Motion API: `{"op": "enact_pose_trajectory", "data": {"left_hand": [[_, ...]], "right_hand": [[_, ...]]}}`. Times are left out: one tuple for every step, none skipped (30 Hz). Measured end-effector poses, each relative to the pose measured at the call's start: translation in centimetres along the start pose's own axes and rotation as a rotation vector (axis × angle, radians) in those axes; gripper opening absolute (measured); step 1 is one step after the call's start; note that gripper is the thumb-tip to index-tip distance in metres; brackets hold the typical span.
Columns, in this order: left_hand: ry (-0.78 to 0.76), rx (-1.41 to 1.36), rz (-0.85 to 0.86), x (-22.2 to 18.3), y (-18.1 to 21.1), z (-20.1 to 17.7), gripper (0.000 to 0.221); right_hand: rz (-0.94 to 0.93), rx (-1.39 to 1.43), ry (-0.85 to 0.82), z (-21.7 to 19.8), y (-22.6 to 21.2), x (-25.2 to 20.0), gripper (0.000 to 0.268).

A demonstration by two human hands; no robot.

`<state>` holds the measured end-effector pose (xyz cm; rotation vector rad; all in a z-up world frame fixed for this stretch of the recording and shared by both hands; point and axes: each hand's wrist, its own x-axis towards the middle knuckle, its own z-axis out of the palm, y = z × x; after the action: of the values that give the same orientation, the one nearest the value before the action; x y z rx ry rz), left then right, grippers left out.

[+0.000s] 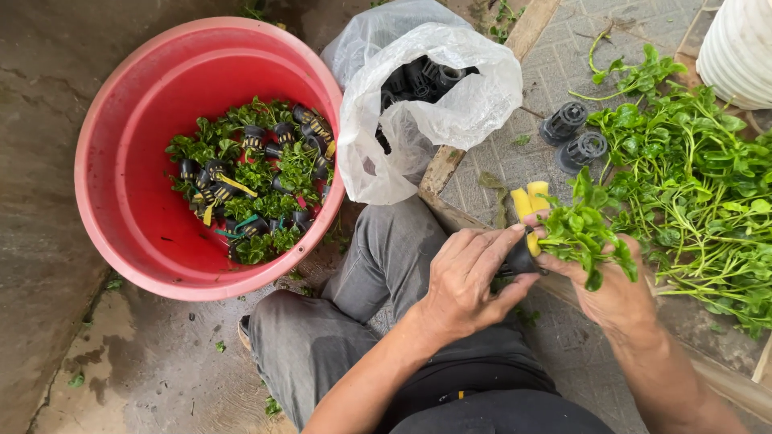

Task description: Wrapping small leafy plants with foam and placing them into hydroponic baskets.

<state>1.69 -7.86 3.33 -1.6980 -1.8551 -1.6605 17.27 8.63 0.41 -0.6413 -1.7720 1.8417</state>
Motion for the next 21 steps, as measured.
{"op": "enact_pose_trajectory", "data": {"left_hand": [[-0.004, 0.002, -0.001, 0.0, 0.1, 0.0, 0.066], [-0.006, 0.004, -0.004, -0.2, -0.1, 0.1, 0.066], [-0.012, -0.021, -0.010, -0.5, -0.4, 0.3, 0.065], [-0.017, -0.049, -0.014, -0.7, -0.6, 0.6, 0.063], [-0.017, -0.049, -0.014, -0.1, 0.0, -0.1, 0.063], [0.022, -0.094, -0.070, 0.6, 0.7, -0.7, 0.066], [0.061, -0.139, -0.126, 1.4, 1.3, -1.2, 0.068], [0.067, -0.140, -0.119, 0.4, 0.8, -1.1, 0.068], [0.028, -0.203, -0.236, -0.5, 0.3, -0.9, 0.065], [-0.017, -0.265, -0.361, -1.7, -0.1, -0.8, 0.062], [-0.015, -0.266, -0.362, -2.1, -0.7, -0.2, 0.062], [-0.003, -0.330, -0.419, -2.9, -1.0, 0.3, 0.056], [0.011, -0.395, -0.476, -3.7, -1.4, 0.8, 0.050], [0.017, -0.390, -0.480, -3.7, -1.3, 0.7, 0.050], [0.023, -0.368, -0.479, -3.6, -1.2, 0.6, 0.048], [0.029, -0.344, -0.472, -3.3, -1.2, 0.4, 0.047], [0.036, -0.338, -0.471, -3.4, -0.9, 0.5, 0.047], [0.063, -0.347, -0.476, -3.3, -0.6, 0.5, 0.047], [0.090, -0.356, -0.480, -3.2, -0.3, 0.7, 0.048], [0.088, -0.359, -0.474, -3.1, -0.3, 0.6, 0.048], [0.097, -0.333, -0.457, -3.0, -0.2, 0.6, 0.046]], "right_hand": [[0.004, 0.035, 0.016, -0.2, 1.0, -0.2, 0.045], [0.007, 0.038, 0.015, -0.1, 1.0, 0.0, 0.045], [0.015, 0.183, -0.030, 0.0, 1.0, 0.3, 0.044], [0.021, 0.325, -0.074, 0.0, 0.9, 0.6, 0.044], [0.021, 0.325, -0.074, -0.4, 1.4, 0.6, 0.044], [0.097, 0.381, -0.046, -0.9, 1.8, 0.8, 0.042], [0.173, 0.437, -0.017, -1.4, 2.2, 0.9, 0.041], [0.165, 0.432, -0.019, -2.9, 3.9, 0.9, 0.041], [0.196, 0.492, -0.016, -4.4, 5.6, 1.0, 0.038], [0.236, 0.555, -0.011, -5.8, 7.5, 0.8, 0.035], [0.238, 0.553, -0.012, -5.3, 6.8, 1.2, 0.035], [0.295, 0.550, -0.011, -4.7, 6.3, 1.4, 0.029], [0.351, 0.546, -0.010, -4.1, 5.8, 1.5, 0.025], [0.356, 0.546, -0.018, -4.2, 6.0, 1.4, 0.025], [0.320, 0.536, -0.026, -4.3, 6.2, 1.3, 0.025], [0.278, 0.527, -0.036, -4.3, 6.3, 1.4, 0.026], [0.278, 0.528, -0.046, -3.7, 5.2, 1.4, 0.026], [0.271, 0.532, -0.041, -3.2, 4.1, 1.5, 0.034], [0.264, 0.537, -0.037, -2.6, 3.0, 1.5, 0.043], [0.258, 0.536, -0.034, -2.5, 2.9, 1.8, 0.043], [0.319, 0.561, -0.075, -2.3, 2.8, 2.0, 0.043]]}}
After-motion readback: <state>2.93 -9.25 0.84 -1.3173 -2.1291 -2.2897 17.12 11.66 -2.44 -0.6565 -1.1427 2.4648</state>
